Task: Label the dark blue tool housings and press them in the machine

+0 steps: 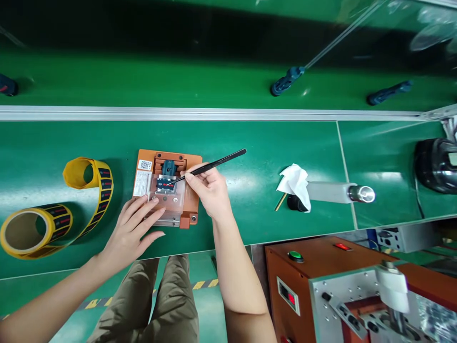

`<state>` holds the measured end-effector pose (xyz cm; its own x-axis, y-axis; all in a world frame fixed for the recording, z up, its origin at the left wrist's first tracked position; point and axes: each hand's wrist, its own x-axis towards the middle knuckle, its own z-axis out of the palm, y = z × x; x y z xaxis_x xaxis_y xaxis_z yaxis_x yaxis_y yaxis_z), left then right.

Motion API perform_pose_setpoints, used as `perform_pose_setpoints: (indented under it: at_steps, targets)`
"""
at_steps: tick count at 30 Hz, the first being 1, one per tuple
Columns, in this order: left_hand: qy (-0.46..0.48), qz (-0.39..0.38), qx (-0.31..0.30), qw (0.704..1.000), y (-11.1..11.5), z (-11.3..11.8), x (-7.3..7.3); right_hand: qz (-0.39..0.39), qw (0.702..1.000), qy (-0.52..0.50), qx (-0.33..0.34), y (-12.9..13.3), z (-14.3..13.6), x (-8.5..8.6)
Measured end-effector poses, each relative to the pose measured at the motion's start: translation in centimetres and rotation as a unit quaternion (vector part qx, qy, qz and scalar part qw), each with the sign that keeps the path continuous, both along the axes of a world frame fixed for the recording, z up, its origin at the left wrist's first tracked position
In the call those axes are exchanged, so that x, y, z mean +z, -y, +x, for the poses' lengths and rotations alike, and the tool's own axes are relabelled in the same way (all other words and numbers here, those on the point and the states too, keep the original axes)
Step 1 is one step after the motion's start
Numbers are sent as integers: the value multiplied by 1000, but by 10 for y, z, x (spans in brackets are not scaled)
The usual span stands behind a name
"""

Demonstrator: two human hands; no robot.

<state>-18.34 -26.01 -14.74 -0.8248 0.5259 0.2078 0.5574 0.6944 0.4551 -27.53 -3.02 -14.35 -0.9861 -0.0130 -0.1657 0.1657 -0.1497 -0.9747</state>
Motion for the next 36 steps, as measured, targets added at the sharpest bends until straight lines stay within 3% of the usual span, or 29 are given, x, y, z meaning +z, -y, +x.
perform_pose_setpoints:
  at_steps: [4,36]
  targets:
    - [7,1,10,1000,2,2,-6,-2,1000,-8,4,-1,1,-4]
    - [2,-10,10,1000,2,0,-4,43,999,-17,10,-1,0,-6]
